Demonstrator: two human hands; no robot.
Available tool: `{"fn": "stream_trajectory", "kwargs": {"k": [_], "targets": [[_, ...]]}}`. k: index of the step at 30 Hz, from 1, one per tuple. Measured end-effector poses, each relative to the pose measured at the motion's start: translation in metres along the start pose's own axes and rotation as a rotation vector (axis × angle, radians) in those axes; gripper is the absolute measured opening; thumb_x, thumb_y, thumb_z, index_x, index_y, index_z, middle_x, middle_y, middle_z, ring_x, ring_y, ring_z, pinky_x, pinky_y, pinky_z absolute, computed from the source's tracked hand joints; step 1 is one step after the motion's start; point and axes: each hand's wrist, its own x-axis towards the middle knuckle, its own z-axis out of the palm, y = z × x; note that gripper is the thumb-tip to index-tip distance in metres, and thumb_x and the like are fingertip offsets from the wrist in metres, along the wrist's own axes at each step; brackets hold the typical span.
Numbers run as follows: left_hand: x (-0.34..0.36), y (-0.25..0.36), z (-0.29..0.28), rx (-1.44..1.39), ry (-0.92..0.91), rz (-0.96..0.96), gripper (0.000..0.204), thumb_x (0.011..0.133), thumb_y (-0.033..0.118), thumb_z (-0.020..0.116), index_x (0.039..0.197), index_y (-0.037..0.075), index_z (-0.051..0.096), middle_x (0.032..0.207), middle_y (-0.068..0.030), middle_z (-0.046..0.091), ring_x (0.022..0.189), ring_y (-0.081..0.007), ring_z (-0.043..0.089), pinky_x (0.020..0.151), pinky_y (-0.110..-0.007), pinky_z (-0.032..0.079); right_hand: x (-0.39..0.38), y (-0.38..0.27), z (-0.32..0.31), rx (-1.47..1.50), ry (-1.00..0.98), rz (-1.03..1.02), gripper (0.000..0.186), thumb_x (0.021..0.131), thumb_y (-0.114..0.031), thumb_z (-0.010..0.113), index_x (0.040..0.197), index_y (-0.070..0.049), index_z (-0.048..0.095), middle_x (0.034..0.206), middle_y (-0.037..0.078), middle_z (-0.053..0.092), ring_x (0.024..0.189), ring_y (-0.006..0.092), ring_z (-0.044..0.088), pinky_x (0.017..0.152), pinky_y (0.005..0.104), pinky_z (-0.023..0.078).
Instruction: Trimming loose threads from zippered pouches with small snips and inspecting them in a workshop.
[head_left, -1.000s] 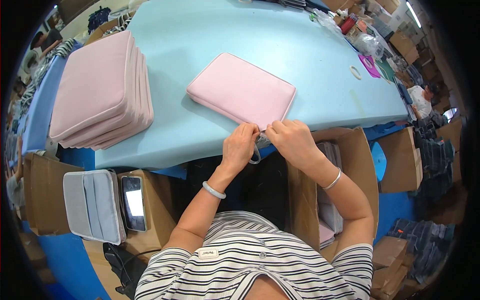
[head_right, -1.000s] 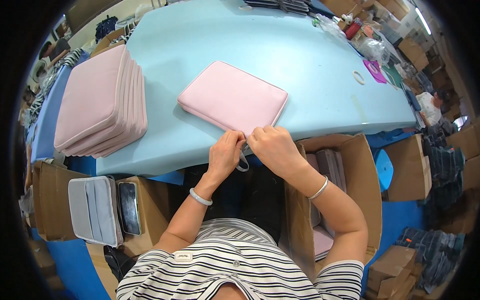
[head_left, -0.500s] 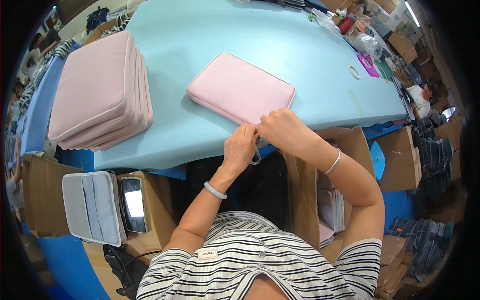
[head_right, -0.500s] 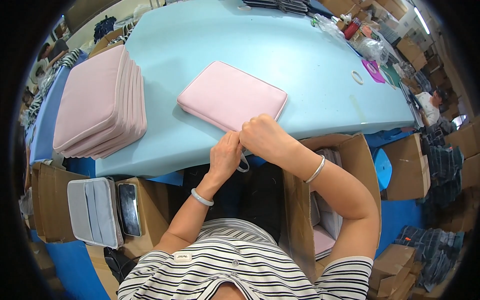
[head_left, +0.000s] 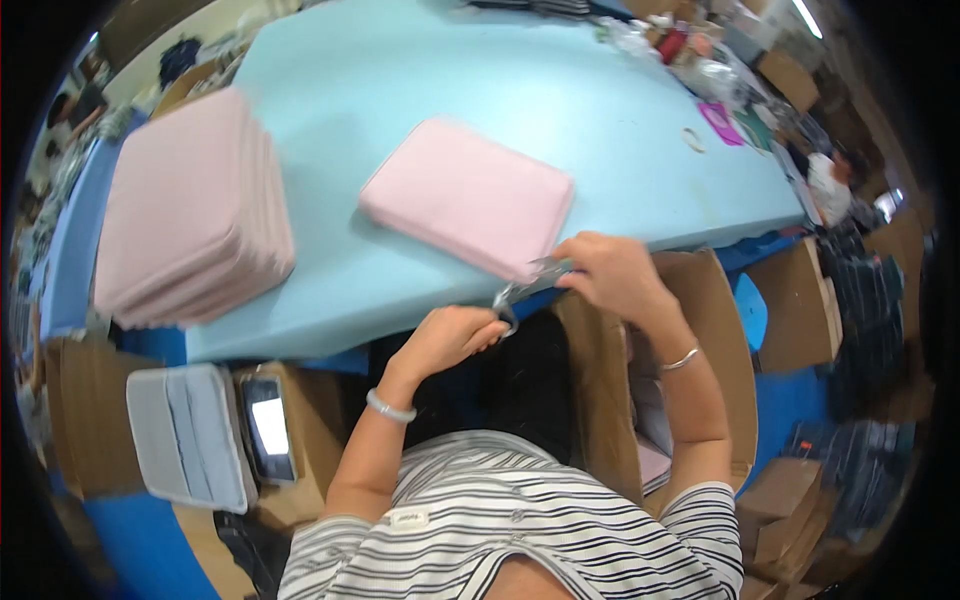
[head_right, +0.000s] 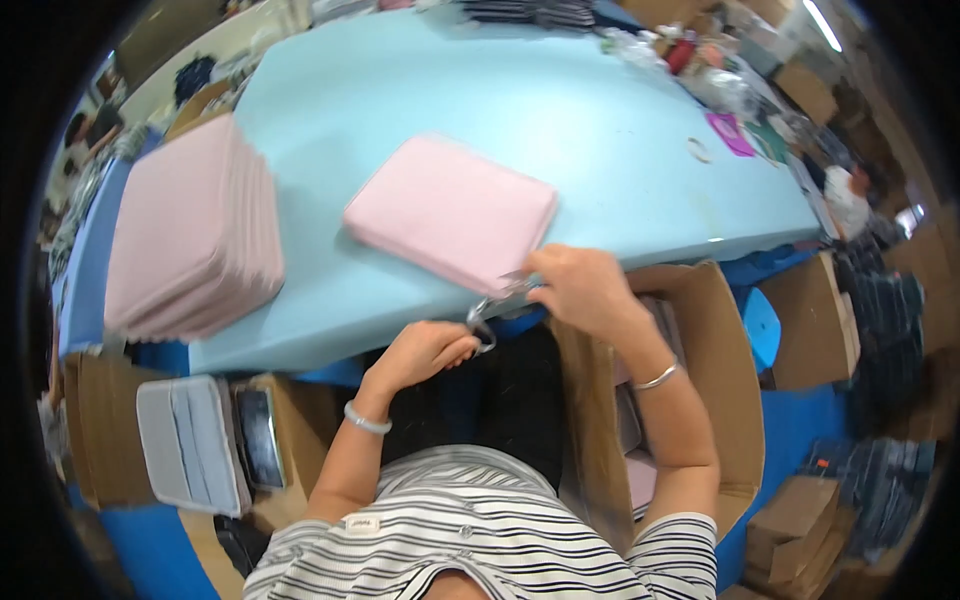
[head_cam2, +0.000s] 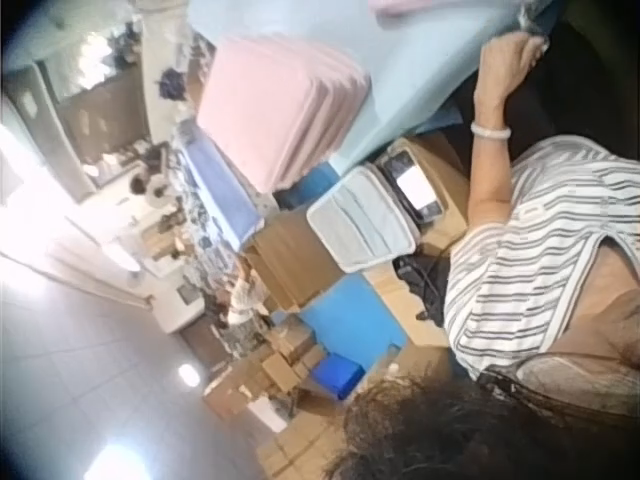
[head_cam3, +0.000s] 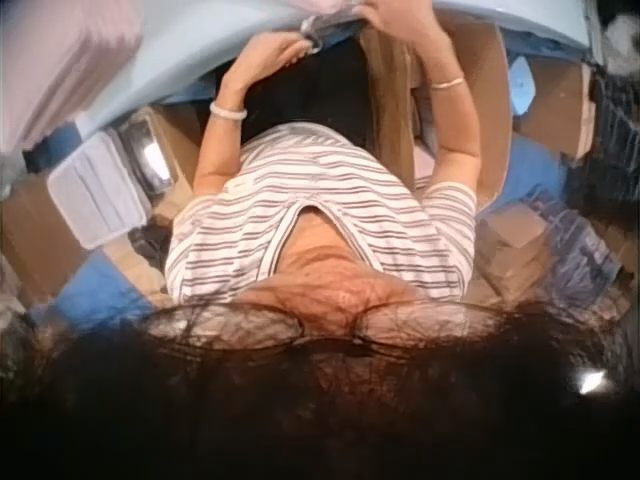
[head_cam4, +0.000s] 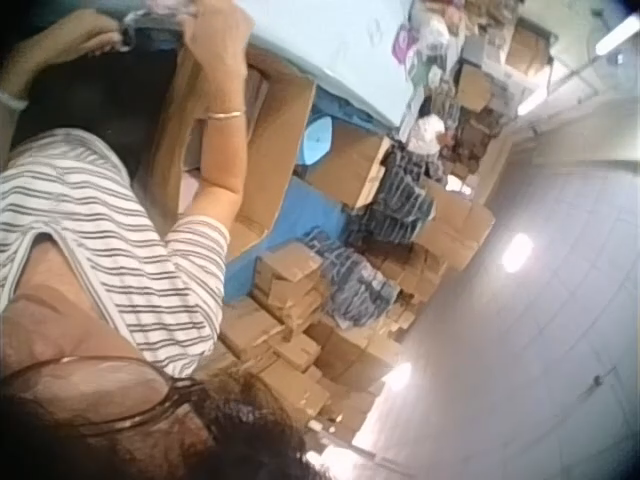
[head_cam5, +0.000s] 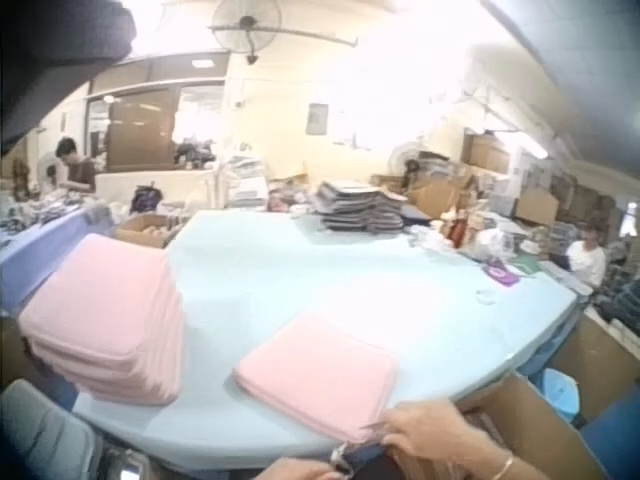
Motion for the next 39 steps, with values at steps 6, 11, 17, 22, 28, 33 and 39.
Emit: {"fn": "stream_trajectory", "kwargs": {"k": [6,11,17,22,28,33,39], "targets": [[-0.003,-0.005,-0.003,0.221,0.499,0.338,0.018,0.076,-0.008,0.062,0.090,0.003,0.062,0.097,-0.0127,0.062,0.088,-0.0318,0.060,0.077,-0.036,0.050,-0.018,-0.002,0.055,0.285,0.213,0.131,0.031,0.076,-0.026,0.072,0.100,-0.010,0.063,0.091,0.011,0.064,0.079,0.0297,0.064,0.071,0.0378,0.052],[0.010,-0.006,-0.026,0.395,0.671,0.313,0.034,0.070,-0.005,0.068,0.101,0.006,0.061,0.117,-0.0111,0.058,0.108,-0.0317,0.054,0.091,-0.041,0.044,-0.043,-0.009,0.070,0.503,0.292,0.217,0.036,0.080,-0.026,0.071,0.109,-0.009,0.061,0.095,0.010,0.065,0.076,0.0213,0.065,0.069,0.0333,0.051],[0.024,-0.017,-0.041,0.734,0.629,0.305,0.054,0.067,0.010,0.077,0.117,0.011,0.058,0.127,-0.0089,0.054,0.121,-0.0284,0.048,0.103,-0.048,0.034,-0.067,-0.011,0.079,0.618,0.356,0.379,0.038,0.080,-0.025,0.072,0.112,-0.008,0.059,0.099,0.008,0.065,0.082,0.0195,0.064,0.074,0.0321,0.050],[0.033,-0.013,-0.025,0.722,0.704,0.315,0.048,0.063,0.019,0.080,0.108,0.013,0.064,0.113,-0.0042,0.063,0.102,-0.0249,0.056,0.089,-0.040,0.040,-0.075,-0.008,0.084,0.694,0.440,0.461,0.038,0.076,-0.019,0.073,0.109,-0.007,0.057,0.093,0.011,0.064,0.083,0.0238,0.064,0.074,0.0345,0.050],[0.054,-0.004,0.003,0.592,0.678,0.343,0.043,0.065,0.018,0.079,0.106,0.012,0.065,0.108,-0.0047,0.064,0.093,-0.0258,0.057,0.084,-0.037,0.043,-0.078,-0.006,0.081,0.690,0.570,0.532,0.039,0.072,-0.012,0.076,0.107,-0.004,0.059,0.085,0.010,0.066,0.076,0.0191,0.064,0.072,0.0295,0.050],[0.057,0.001,0.009,0.479,0.675,0.354,0.038,0.068,0.017,0.077,0.104,0.010,0.065,0.110,-0.0051,0.064,0.094,-0.0253,0.057,0.084,-0.037,0.043,-0.084,-0.009,0.081,0.486,0.590,0.452,0.026,0.077,-0.016,0.071,0.100,-0.007,0.063,0.088,0.011,0.067,0.077,0.0284,0.065,0.066,0.0341,0.051],[0.050,-0.003,0.009,0.495,0.687,0.346,0.037,0.069,0.017,0.077,0.103,0.010,0.065,0.110,-0.0049,0.063,0.094,-0.0240,0.056,0.084,-0.036,0.042,-0.072,-0.018,0.092,0.177,0.514,0.434,0.023,0.078,-0.017,0.071,0.098,-0.010,0.064,0.078,0.006,0.061,0.069,0.0258,0.062,0.059,0.0349,0.049]]}}
